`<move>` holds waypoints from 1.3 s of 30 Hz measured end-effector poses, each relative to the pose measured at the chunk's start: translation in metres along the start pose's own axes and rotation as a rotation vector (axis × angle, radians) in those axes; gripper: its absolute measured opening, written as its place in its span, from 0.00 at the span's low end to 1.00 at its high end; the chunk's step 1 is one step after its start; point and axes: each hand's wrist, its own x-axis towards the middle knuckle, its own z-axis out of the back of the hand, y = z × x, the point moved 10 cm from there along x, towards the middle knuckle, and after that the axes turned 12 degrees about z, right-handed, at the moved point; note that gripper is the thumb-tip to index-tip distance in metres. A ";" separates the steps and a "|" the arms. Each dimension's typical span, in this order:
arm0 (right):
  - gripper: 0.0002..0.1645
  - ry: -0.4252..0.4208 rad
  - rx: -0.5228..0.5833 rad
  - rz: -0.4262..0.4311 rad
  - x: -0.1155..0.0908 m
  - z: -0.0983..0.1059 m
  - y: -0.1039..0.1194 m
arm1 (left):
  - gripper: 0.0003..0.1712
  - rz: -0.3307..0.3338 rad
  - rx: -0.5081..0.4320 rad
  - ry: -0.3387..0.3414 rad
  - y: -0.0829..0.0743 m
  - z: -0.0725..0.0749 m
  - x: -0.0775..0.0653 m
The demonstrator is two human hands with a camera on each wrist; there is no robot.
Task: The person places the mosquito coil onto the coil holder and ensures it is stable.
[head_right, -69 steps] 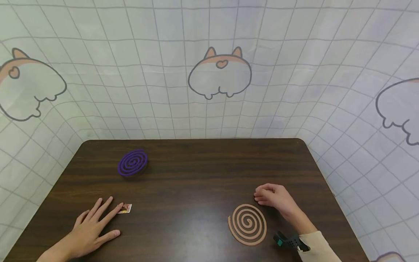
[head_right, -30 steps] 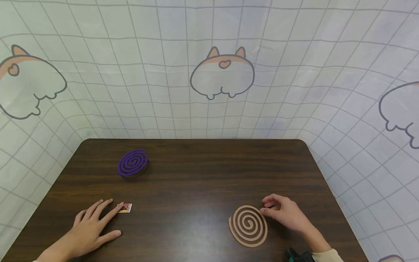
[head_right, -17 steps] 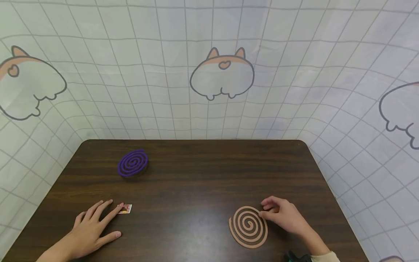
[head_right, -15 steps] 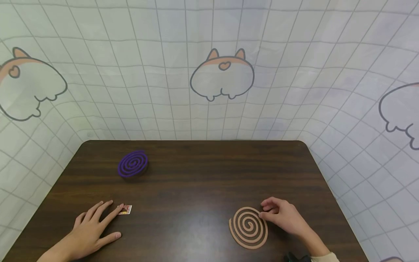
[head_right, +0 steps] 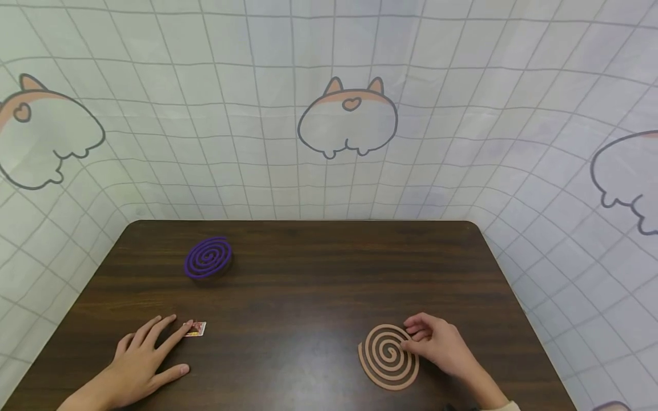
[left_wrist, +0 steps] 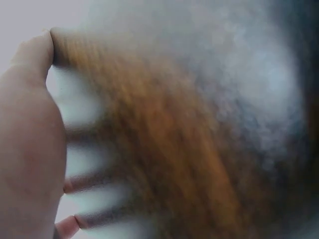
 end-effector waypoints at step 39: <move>0.35 0.048 -0.140 0.033 0.007 -0.016 0.016 | 0.46 0.002 -0.003 -0.002 0.002 -0.002 -0.001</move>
